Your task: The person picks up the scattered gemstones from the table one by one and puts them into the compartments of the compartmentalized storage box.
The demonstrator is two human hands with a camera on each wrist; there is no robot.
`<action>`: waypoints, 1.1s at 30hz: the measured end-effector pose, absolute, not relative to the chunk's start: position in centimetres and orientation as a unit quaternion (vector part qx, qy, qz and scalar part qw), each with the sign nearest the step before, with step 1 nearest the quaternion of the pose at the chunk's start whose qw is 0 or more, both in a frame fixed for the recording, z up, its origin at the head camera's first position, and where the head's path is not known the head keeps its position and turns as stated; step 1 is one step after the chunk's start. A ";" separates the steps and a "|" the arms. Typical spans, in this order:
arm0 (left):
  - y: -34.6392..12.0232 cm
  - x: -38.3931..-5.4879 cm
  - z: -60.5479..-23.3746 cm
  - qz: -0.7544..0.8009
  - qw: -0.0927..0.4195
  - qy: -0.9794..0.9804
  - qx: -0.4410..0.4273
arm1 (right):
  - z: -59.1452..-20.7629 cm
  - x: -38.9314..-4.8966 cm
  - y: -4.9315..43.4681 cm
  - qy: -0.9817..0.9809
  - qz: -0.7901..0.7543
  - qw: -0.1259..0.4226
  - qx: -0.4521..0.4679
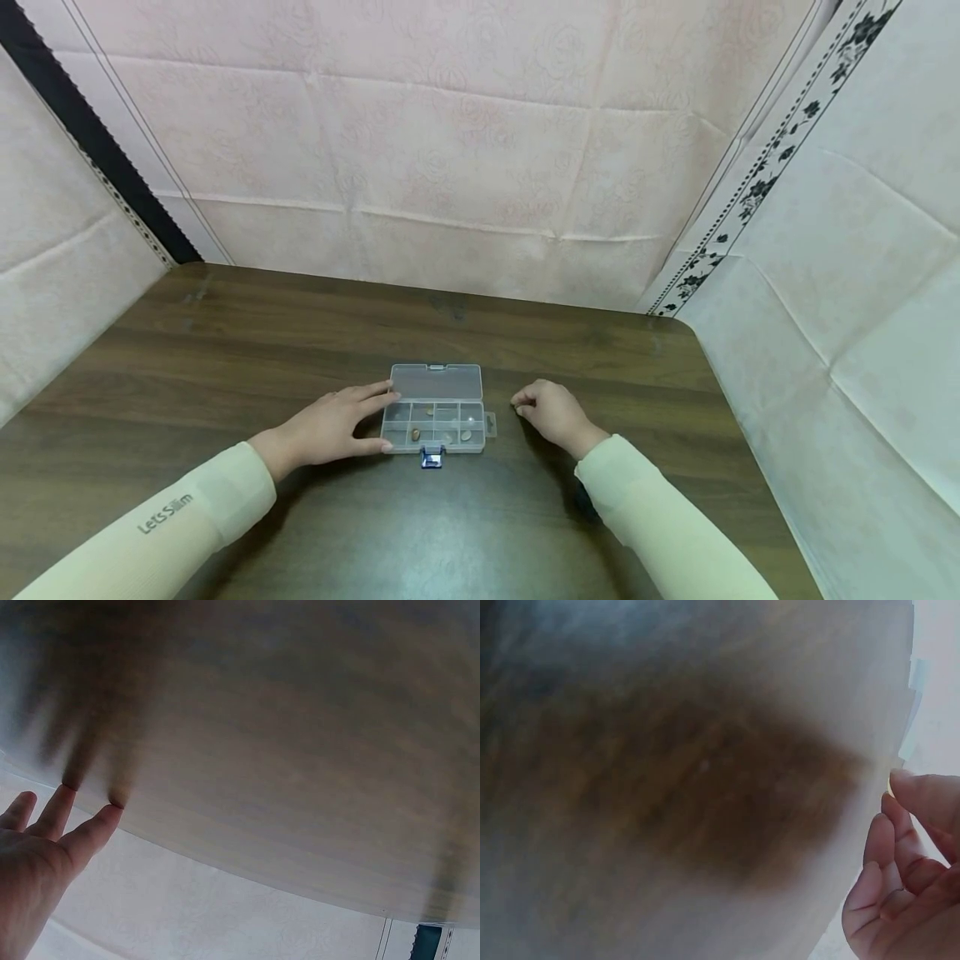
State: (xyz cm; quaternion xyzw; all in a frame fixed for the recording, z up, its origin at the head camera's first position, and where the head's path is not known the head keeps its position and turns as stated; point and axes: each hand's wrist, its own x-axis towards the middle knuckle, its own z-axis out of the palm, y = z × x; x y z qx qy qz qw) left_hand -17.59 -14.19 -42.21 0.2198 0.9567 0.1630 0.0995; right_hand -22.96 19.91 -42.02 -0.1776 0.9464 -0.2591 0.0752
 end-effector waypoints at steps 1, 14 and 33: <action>-14.2 -17.6 -42.2 0.163 0.099 0.957 0.220 | -42.0 -22.9 19.9 0.947 -0.258 0.069 -0.181; -14.3 -17.5 -42.3 0.167 0.096 0.956 0.222 | -41.3 -21.8 18.7 0.939 -0.230 -0.040 -0.252; -14.3 -17.5 -42.2 0.167 0.100 0.956 0.222 | -40.8 -20.1 16.5 0.917 -0.203 -0.149 -0.308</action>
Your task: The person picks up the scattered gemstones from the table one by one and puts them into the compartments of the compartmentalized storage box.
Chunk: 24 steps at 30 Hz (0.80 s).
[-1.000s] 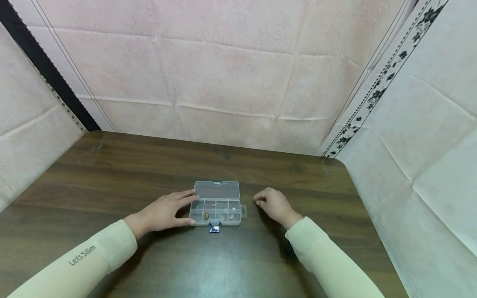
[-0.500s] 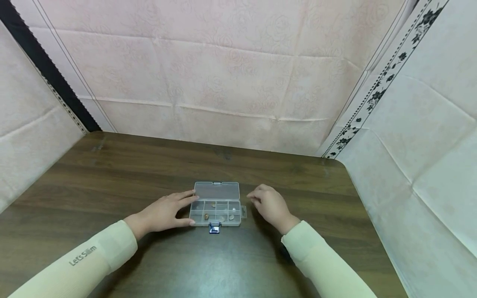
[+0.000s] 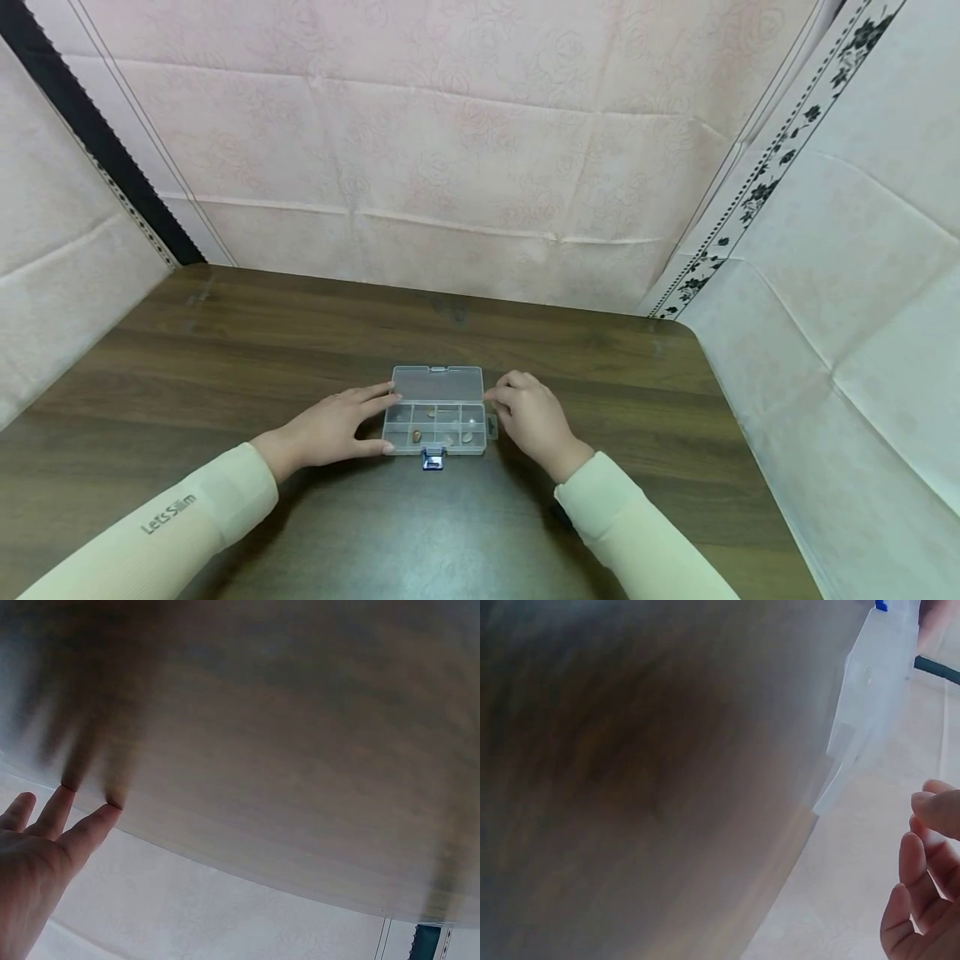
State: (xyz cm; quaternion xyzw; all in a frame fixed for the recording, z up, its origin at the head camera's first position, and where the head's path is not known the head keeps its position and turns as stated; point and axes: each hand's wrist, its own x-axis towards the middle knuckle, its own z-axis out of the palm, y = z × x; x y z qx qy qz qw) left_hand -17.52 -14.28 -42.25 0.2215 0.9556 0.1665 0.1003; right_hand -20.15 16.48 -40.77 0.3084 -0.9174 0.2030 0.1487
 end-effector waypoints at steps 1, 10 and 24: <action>-14.3 -17.5 -42.2 0.166 0.101 0.956 0.221 | -40.8 -20.1 16.4 -0.916 0.200 0.153 0.313; -14.2 -17.5 -42.1 0.164 0.100 0.956 0.221 | -40.8 -19.6 15.3 -0.904 0.189 0.175 0.342; -14.2 -17.4 -42.1 0.163 0.103 0.957 0.218 | -40.4 -18.6 13.0 -0.891 0.190 0.158 0.382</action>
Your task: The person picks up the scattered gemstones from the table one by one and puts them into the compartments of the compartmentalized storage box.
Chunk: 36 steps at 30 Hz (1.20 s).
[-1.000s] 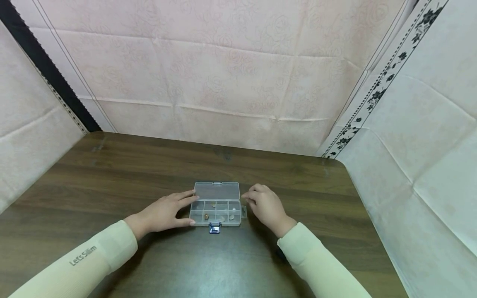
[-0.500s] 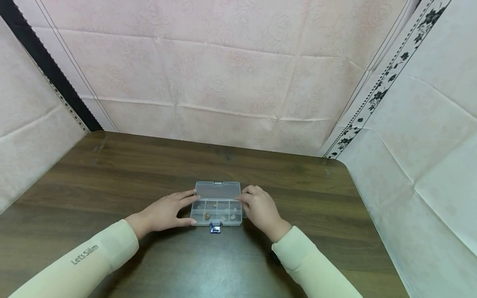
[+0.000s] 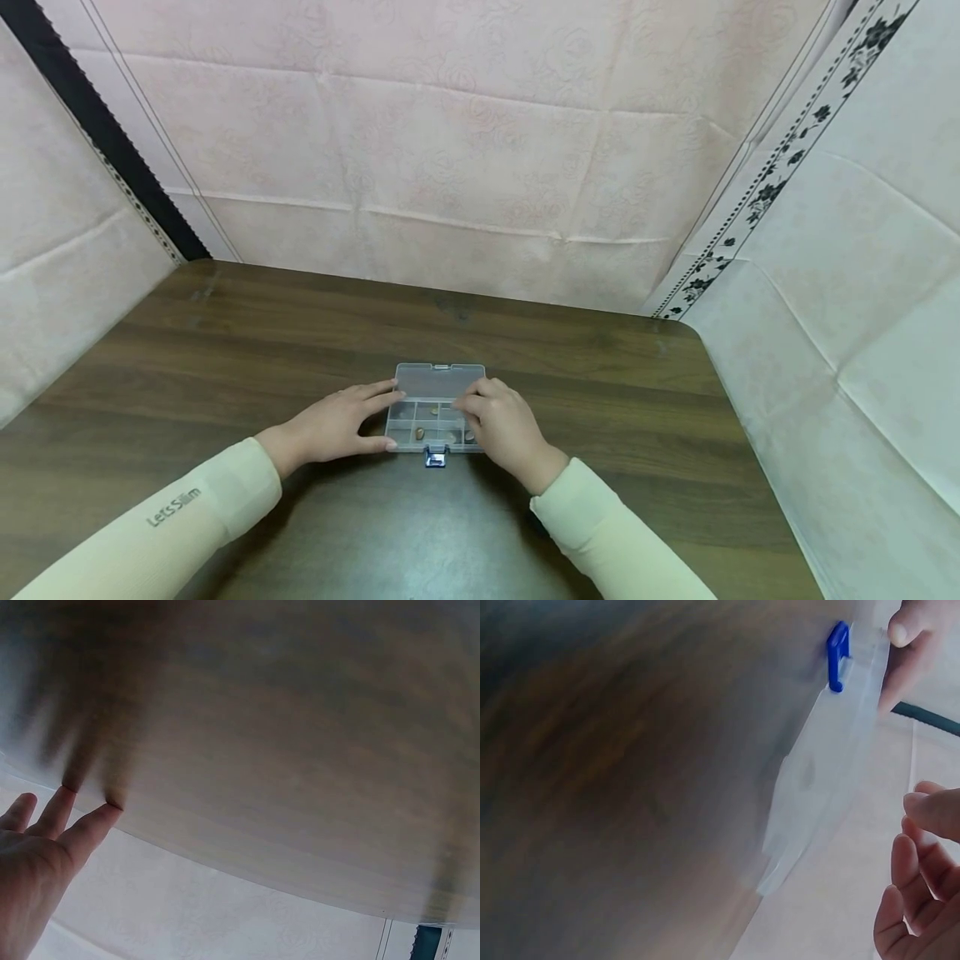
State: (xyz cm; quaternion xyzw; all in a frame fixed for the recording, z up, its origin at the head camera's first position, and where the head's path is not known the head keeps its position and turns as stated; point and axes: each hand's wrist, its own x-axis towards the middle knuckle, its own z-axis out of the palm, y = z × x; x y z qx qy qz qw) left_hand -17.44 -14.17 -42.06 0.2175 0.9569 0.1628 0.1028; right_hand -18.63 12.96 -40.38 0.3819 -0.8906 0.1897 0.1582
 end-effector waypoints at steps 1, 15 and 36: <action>-14.2 -17.5 -42.1 0.161 0.103 0.957 0.218 | -40.3 -18.6 12.8 -0.890 0.189 0.157 0.385; -14.2 -17.6 -42.1 0.163 0.099 0.956 0.224 | -39.8 -18.1 10.2 -0.877 0.194 0.121 0.422; -14.4 -17.7 -42.1 0.177 0.109 0.951 0.231 | -40.1 -18.0 7.8 -0.873 0.164 0.091 0.450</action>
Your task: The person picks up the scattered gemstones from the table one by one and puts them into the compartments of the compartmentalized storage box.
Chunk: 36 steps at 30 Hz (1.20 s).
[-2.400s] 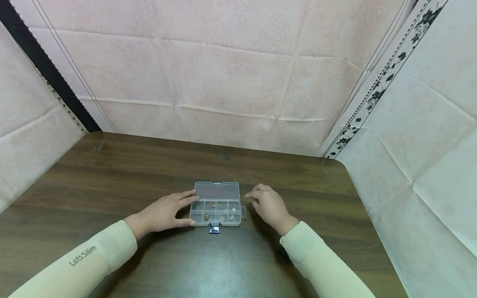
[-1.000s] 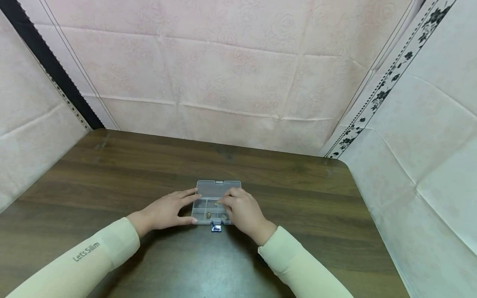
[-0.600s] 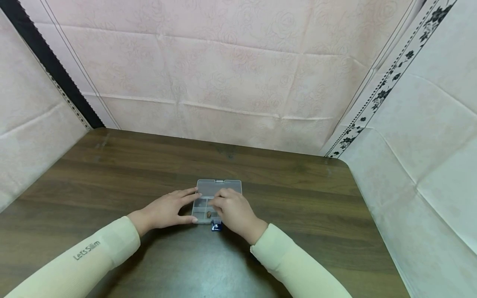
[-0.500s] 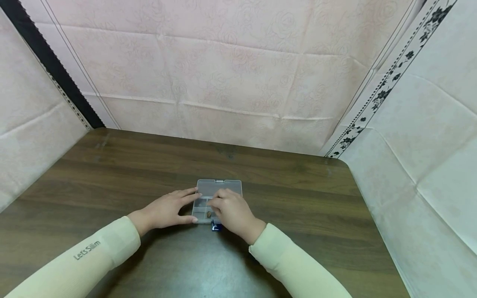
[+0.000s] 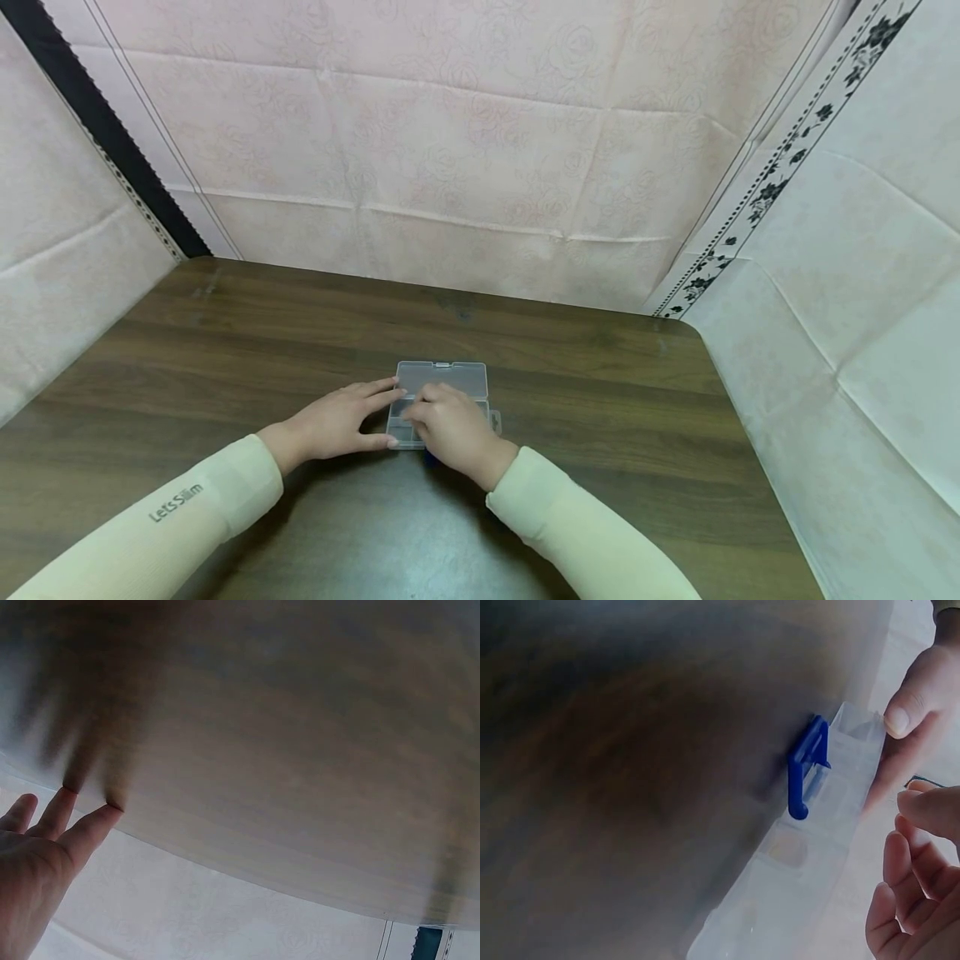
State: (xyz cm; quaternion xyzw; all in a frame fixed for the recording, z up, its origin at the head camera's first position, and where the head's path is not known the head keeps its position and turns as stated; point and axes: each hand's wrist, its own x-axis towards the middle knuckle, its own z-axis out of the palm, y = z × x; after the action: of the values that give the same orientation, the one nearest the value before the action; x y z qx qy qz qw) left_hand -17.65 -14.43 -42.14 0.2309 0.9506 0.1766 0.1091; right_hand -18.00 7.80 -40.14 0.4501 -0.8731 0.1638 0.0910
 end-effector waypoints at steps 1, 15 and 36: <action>-14.4 -17.7 -42.1 0.177 0.109 0.950 0.231 | -40.1 -18.0 7.7 -0.873 0.162 0.088 0.451; -14.2 -17.6 -42.1 0.179 0.111 0.949 0.234 | -40.2 -18.0 7.1 -0.872 0.152 0.070 0.461; -13.7 -17.4 -42.3 0.181 0.110 0.949 0.234 | -40.4 -17.7 7.3 -0.886 0.126 0.074 0.439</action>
State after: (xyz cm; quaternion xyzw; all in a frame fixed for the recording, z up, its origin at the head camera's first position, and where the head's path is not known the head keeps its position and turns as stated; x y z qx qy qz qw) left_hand -17.41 -13.73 -42.28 0.2343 0.9488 0.1806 0.1104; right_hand -17.66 7.26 -40.43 0.4392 -0.8865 0.1262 0.0735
